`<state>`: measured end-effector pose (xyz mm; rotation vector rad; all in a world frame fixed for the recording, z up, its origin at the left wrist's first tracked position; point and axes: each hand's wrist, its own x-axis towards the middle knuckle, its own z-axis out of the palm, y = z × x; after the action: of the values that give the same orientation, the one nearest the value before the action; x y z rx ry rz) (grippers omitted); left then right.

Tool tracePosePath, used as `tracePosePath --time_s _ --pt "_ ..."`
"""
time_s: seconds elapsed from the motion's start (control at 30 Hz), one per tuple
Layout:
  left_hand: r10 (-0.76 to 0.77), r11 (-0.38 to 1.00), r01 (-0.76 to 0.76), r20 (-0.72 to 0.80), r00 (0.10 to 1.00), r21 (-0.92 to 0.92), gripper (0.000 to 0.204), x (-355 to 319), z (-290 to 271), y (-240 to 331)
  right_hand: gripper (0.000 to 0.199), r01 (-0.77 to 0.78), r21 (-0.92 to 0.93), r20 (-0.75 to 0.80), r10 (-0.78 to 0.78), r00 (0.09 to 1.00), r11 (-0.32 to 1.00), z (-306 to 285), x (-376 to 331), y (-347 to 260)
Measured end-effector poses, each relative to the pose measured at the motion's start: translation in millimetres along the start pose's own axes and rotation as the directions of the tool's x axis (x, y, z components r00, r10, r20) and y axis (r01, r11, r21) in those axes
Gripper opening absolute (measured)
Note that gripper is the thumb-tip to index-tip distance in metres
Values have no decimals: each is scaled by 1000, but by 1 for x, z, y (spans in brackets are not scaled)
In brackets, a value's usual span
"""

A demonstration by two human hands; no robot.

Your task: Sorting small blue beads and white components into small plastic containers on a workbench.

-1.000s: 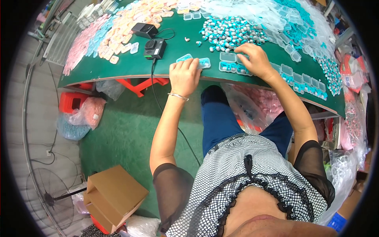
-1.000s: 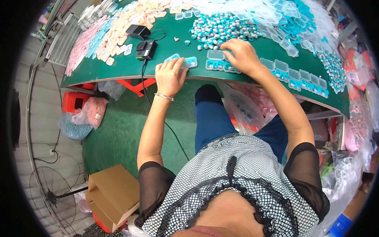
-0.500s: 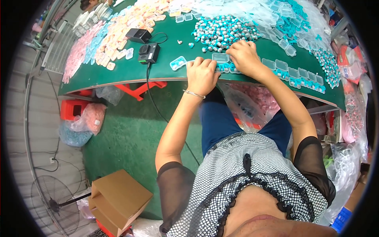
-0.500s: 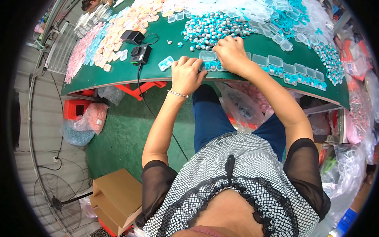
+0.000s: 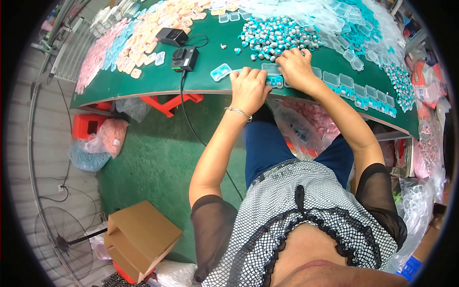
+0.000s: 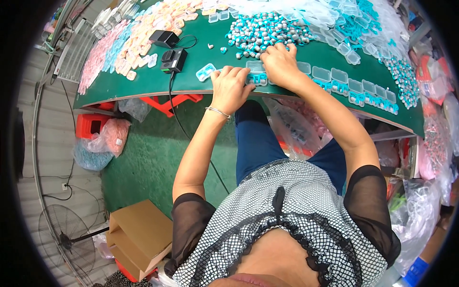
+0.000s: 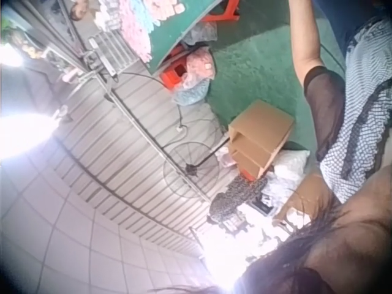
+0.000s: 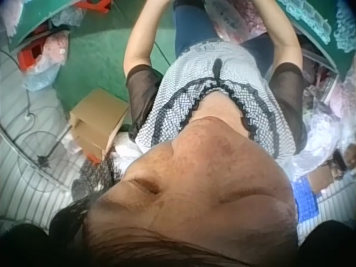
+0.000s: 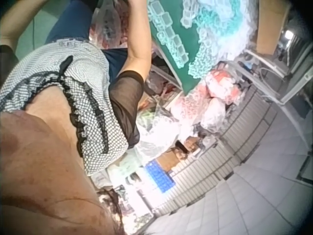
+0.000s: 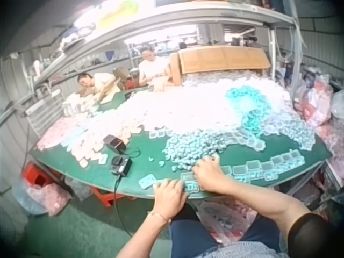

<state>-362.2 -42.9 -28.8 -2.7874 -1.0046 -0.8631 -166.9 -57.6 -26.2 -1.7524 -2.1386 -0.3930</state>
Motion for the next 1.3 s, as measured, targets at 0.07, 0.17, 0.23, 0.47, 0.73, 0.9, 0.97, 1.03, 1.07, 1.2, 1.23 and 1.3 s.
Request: tracePosePath --time_s 0.07,0.17,0.23,0.47,0.73,0.9,0.97,1.03,1.07,1.2,1.23,1.3 --pt "-34 999 34 51 998 -11 54 0 1 0 12 -33 68 20 32 999 997 2 0 3" --pt "-75 996 77 40 996 -45 63 4 2 1 10 -4 117 -58 11 998 993 2 1 6" --pt "-87 995 87 2 996 -57 64 5 4 -2 10 30 132 -35 -26 999 991 8 -1 1" --pt "-48 997 51 59 997 -49 61 6 6 -8 18 -9 130 -102 22 995 991 0 5 1" --pt "-57 995 64 92 994 -75 54 9 3 -8 25 6 32 16 -7 1000 999 -2 3 1" --pt "-54 995 61 86 995 -82 51 8 3 -9 24 -21 52 24 20 1000 998 1 2 1" --pt "-49 996 55 92 995 -65 49 8 2 -7 27 -64 77 78 57 995 995 0 2 1" --pt "-55 996 61 94 994 -62 49 7 0 -6 29 -73 130 65 65 996 989 1 2 1" --pt "-61 996 67 95 994 -59 49 6 -1 -5 31 -81 182 52 73 996 980 2 2 1" --pt "-59 997 62 57 997 -52 49 0 -1 -4 31 14 259 -49 -1 999 966 1 1 2" --pt "-52 996 54 19 998 -65 49 -1 -1 -3 30 63 304 -91 -37 995 951 -1 0 2" --pt "-46 996 44 -20 999 -78 48 -2 -1 -2 29 113 345 -134 -70 988 932 -6 -3 1"
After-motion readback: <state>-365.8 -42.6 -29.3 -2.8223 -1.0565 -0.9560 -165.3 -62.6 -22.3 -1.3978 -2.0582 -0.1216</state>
